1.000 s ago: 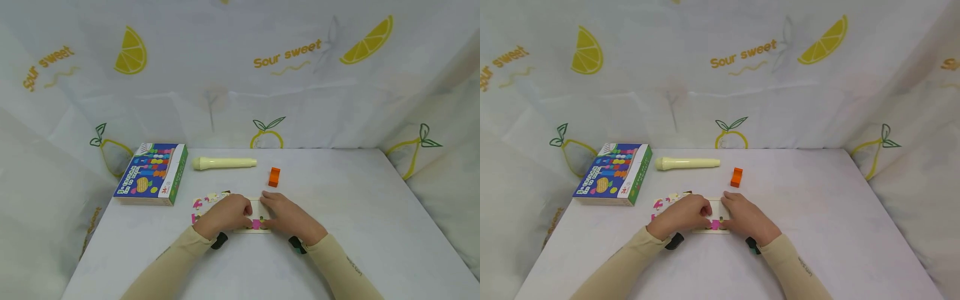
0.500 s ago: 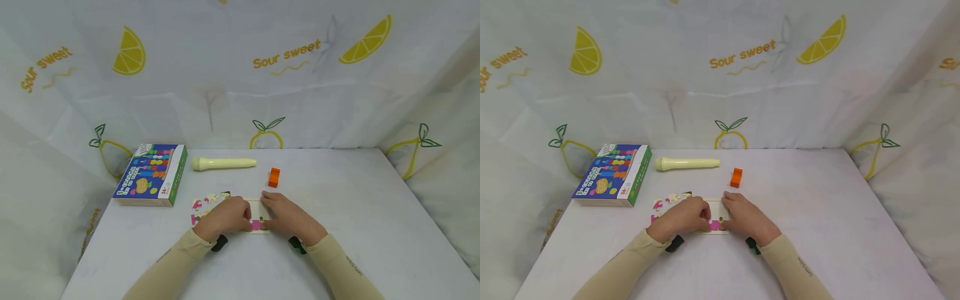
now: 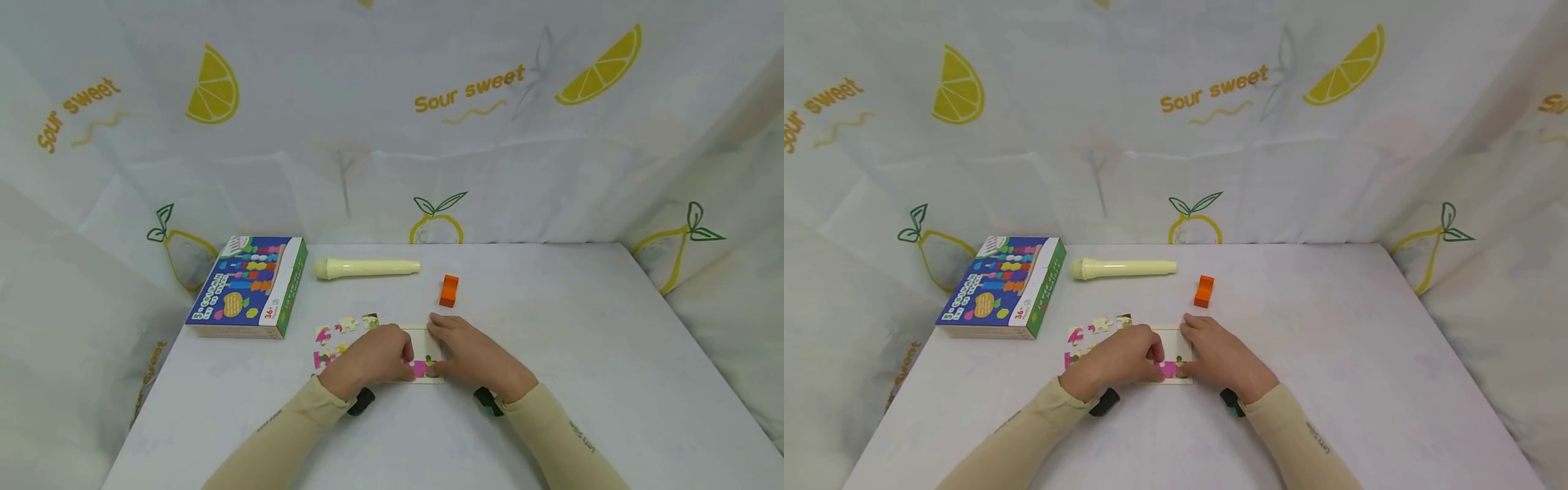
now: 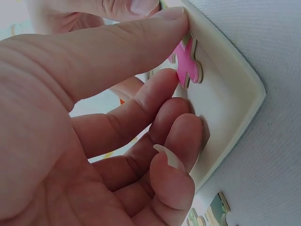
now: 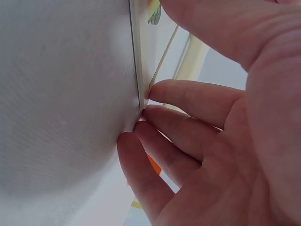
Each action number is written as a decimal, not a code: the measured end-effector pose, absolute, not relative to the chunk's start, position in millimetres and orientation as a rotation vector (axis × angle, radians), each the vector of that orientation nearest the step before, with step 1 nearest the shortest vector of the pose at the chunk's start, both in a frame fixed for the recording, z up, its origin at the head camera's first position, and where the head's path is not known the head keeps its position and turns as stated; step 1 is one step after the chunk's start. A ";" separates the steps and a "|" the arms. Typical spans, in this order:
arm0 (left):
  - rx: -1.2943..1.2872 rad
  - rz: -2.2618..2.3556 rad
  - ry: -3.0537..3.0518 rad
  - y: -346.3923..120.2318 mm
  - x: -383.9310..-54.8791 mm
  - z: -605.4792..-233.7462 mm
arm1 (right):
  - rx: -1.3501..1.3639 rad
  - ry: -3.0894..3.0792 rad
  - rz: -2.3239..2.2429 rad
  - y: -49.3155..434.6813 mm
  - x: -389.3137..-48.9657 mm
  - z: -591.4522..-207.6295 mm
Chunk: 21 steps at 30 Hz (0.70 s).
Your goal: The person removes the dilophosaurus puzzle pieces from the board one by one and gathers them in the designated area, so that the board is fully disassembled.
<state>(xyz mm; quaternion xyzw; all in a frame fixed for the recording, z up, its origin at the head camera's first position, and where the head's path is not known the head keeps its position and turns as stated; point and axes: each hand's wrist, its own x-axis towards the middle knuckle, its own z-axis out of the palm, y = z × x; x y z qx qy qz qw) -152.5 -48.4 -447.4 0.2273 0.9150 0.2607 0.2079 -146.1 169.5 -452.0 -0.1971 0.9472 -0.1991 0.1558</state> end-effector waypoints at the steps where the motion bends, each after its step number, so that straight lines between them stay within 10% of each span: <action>1: 0.632 0.719 2.548 -48.3 -152.4 -447.3 | -0.570 2.712 -0.571 169.4 -146.1 -451.9; 21: 0.667 0.673 2.606 -46.6 -150.1 -447.7 | -0.569 2.709 -0.577 170.6 -147.3 -452.9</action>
